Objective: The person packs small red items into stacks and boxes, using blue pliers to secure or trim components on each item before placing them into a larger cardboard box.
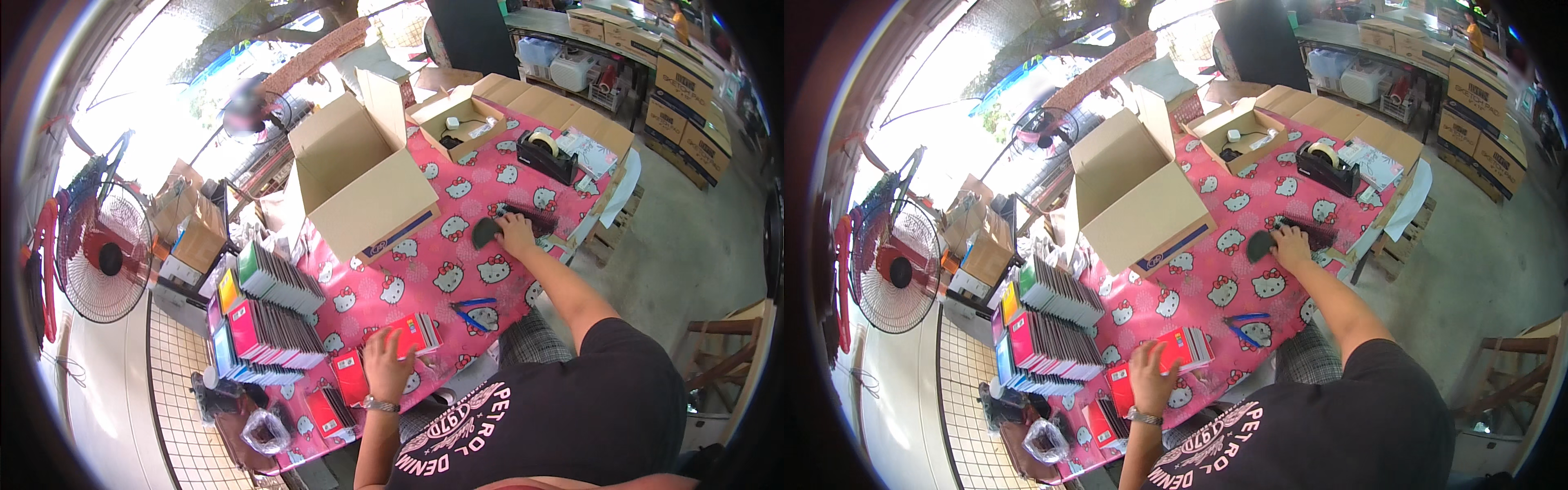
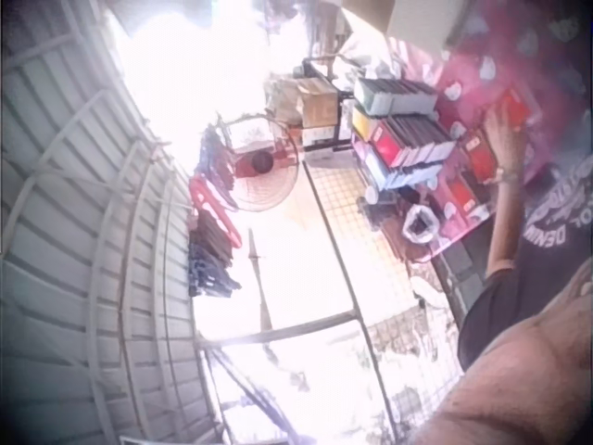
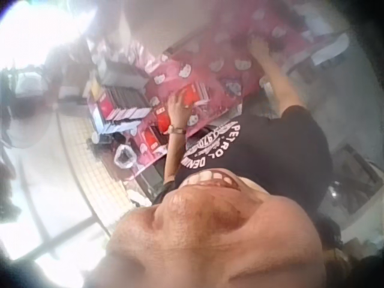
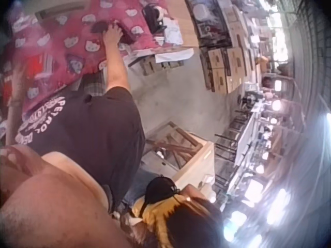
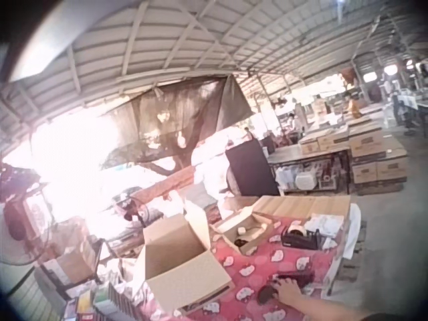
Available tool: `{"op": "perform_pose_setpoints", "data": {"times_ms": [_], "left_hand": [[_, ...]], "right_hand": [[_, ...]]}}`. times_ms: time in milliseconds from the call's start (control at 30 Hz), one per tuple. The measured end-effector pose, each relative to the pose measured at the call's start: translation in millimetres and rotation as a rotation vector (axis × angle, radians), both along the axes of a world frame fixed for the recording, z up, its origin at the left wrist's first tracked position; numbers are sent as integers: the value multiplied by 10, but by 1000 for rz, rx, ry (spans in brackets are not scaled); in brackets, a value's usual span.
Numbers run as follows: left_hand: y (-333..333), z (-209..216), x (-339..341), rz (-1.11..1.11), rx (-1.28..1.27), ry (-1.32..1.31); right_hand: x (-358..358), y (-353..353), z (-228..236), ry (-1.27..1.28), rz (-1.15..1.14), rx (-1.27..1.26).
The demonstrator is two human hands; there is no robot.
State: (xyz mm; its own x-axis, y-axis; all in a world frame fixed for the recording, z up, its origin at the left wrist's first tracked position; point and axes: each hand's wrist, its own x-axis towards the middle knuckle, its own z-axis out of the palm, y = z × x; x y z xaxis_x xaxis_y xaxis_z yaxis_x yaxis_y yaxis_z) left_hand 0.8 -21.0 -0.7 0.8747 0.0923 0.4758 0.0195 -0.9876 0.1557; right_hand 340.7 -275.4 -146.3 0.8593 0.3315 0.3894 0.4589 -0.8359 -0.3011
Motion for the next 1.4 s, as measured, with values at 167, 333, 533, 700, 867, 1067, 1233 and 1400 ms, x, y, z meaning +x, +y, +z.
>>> {"op": "perform_pose_setpoints", "data": {"times_ms": [167,333,533,700,867,1067,1233,1400], "left_hand": [[40,-170,15,-110,2,241],[-1,-117,-41,-136,57,279],[107,-72,-93,-189,-80,237],[231,378,55,-126,-79,388],[113,76,218,-77,48,277],[140,62,171,-40,8,160],[75,23,193,-64,-29,97],[23,-7,207,-68,-60,67]], "right_hand": [[-312,227,97,78,-1,-122],[-372,264,63,18,54,-26],[-193,150,-112,8,-83,-55],[106,69,33,91,46,-165],[238,64,293,0,-52,-49],[-456,577,912,-54,64,100],[-1576,909,1308,279,819,442],[-1890,1035,1140,407,979,624]]}}
